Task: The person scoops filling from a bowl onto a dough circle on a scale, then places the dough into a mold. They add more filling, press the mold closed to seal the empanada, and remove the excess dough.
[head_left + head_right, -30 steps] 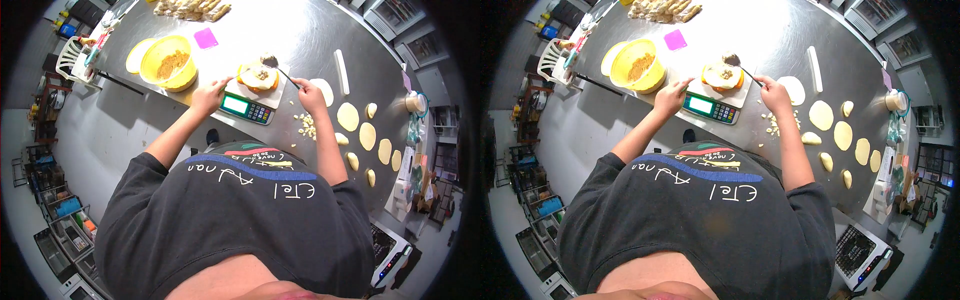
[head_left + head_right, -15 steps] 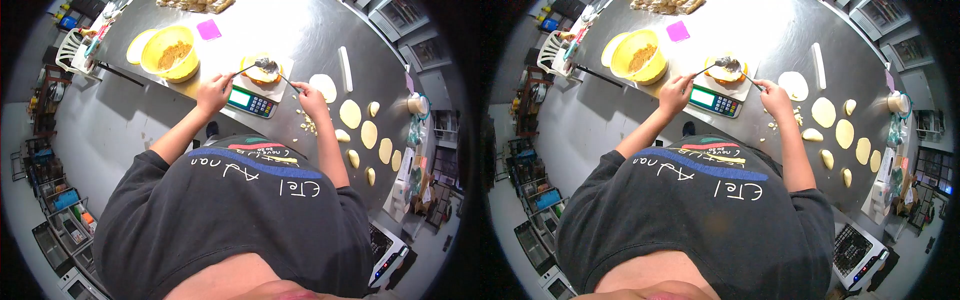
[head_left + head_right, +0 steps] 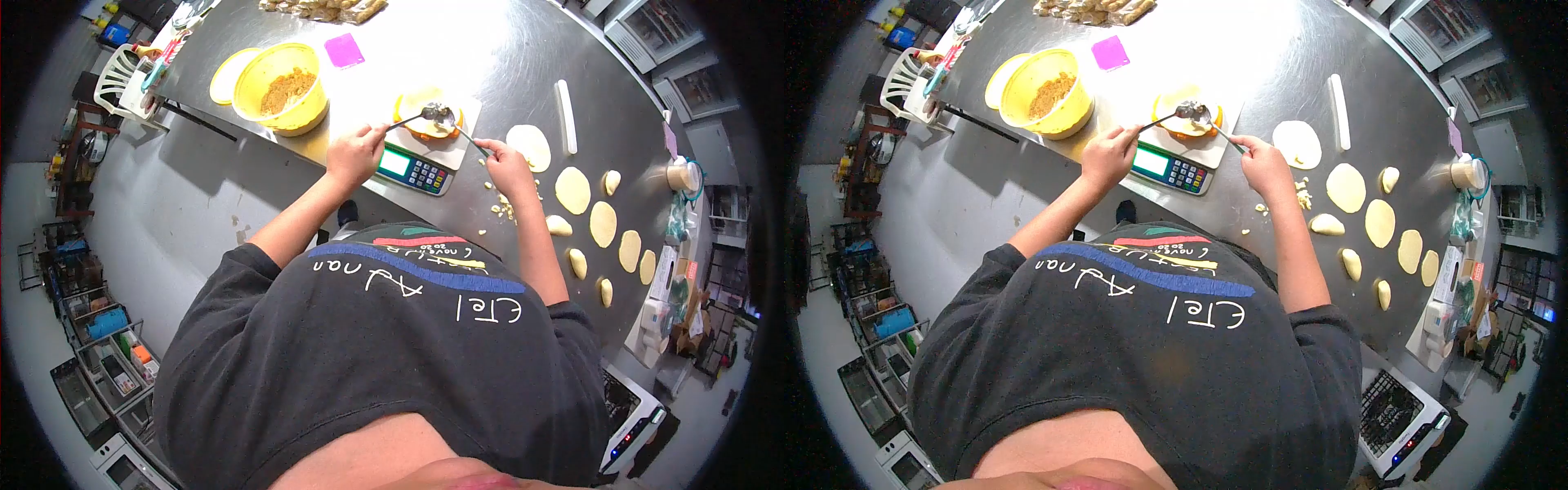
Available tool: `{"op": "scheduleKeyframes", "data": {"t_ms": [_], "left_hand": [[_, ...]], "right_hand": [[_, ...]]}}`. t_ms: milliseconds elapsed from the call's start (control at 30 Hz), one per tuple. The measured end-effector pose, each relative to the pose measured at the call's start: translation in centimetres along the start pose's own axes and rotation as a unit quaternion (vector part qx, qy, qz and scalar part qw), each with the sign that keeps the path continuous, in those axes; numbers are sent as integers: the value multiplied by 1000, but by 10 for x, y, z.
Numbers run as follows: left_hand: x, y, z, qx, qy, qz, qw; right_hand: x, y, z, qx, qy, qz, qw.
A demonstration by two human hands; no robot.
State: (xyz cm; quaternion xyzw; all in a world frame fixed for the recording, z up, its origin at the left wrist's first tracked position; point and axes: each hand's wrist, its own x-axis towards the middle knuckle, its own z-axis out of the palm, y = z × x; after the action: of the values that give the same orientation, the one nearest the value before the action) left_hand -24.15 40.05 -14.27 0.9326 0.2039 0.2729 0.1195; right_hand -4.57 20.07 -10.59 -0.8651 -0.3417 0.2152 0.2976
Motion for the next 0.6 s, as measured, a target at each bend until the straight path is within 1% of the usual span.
{"op": "scheduleKeyframes", "data": {"t_ms": [67, 167, 233, 300, 367, 433, 467, 533, 600], "left_hand": [[0, -1, 1, 18, 1, 12, 1000], [1, -1, -4, 35, -6, 27, 999], [2, 1, -8, 59, -29, 24, 998], [3, 1, -8, 48, -26, 13, 998], [4, -1, -8, 38, -22, 1, 999], [7, -2, -5, -27, -22, -62, 997], [9, -3, -5, -27, -23, -61, 997], [16, -3, -8, -58, -83, -148, 984], [20, -5, -9, -66, -101, -165, 979]], "right_hand": [[-2, -1, -2, 15, -1, 21, 1000], [-1, 1, -6, 22, -11, 24, 999], [1, 8, -6, 27, -7, 29, 999], [1, 12, -9, 32, -2, 33, 999], [0, 12, -13, 66, -11, 65, 996], [-1, 12, -17, 54, -7, 59, 997], [-1, 12, -18, 41, -3, 52, 998], [-1, 13, -20, 49, -12, 39, 998], [-1, 12, -21, 57, -21, 27, 998]]}}
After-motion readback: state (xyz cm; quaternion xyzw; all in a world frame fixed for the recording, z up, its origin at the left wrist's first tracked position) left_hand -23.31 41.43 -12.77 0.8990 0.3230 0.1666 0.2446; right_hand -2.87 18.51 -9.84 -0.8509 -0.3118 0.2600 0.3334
